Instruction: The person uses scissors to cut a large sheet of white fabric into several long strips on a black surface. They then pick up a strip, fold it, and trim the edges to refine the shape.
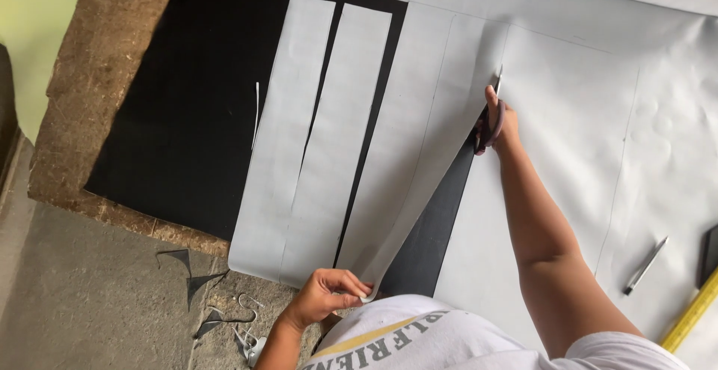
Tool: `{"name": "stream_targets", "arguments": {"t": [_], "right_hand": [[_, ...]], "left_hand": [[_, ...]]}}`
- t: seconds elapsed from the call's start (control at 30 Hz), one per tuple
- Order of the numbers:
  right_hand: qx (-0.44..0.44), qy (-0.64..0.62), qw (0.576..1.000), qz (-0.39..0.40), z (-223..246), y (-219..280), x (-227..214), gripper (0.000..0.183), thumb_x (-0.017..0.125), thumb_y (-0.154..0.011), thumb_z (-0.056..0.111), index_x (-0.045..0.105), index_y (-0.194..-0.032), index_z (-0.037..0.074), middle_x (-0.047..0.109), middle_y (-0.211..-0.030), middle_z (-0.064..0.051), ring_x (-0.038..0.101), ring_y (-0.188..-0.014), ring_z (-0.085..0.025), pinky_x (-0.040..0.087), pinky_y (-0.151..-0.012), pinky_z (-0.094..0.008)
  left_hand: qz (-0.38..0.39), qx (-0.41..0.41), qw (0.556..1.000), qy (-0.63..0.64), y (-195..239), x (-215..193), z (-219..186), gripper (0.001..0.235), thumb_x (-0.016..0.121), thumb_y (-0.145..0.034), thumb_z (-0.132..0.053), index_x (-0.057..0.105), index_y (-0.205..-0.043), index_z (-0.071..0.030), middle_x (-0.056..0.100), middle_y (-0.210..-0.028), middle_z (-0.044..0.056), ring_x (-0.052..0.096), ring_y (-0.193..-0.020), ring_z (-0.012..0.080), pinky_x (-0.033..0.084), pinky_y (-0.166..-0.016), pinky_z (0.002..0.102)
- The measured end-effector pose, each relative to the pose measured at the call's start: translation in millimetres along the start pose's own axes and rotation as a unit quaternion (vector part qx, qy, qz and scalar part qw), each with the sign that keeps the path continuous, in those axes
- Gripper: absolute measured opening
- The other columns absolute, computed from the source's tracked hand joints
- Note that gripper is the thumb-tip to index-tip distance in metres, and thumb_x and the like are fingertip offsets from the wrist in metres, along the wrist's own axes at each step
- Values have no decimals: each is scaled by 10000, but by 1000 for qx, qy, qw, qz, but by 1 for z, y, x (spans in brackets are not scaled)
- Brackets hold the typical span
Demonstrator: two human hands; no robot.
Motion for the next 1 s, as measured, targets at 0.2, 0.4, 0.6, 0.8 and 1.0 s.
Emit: {"name": "stream_targets", "arguments": {"t": [0.2,0.4,0.6,0.8,1.0], "right_hand": [[-11,27,1000,-4,23,-42,-3,662,552,-898,765,521,-892,103,607,-685,-82,552,-451,-278,400,-418,-421],[-52,74,996,-5,40,-102,-14,880,525,-830,863,639,-1242,94,664,-996,-199,677,-610,-436,522,-537,-482],[-17,69,997,-3,55,-89,-9,761,479,-874,849,587,-1144,146,502,-645,-81,592,-544,-315,463,-606,-390],[-3,59,998,11,58,-72,-13,810,489,-899,816,609,-1055,30,589,-587,-187,608,-493,-402,508,-590,-415],[-33,72,996,36,58,-83,-23,801,484,-915,826,609,-779,46,614,-646,-119,604,-537,-276,491,-554,-384]], "left_hand": [[-15,-13,1000,8,7,-6,-12,85,819,-812,15,827,-883,-32,797,-946,157,775,-979,273,675,-835,353],[30,-22,999,-2,26,3,-37,92,893,-767,-24,826,-829,-22,818,-840,144,773,-806,211,631,-761,312],[-144,198,925,-292,-16,-5,-13,50,738,-903,-102,772,-937,-87,810,-940,65,776,-894,189,678,-816,280],[160,191,740,-625,-147,75,85,1233,778,-658,-665,211,-1640,-180,113,-1703,165,75,-1592,402,123,-1261,608],[173,279,661,-675,-153,41,151,744,470,-982,-625,381,-1610,-237,194,-1737,88,130,-1611,324,138,-1262,583]]}}
Point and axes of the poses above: each hand's wrist, its own y-axis away from the middle knuckle, its own x-axis out of the palm, z = x × y, the point moved 1 cm from there along -y, towards the middle knuckle
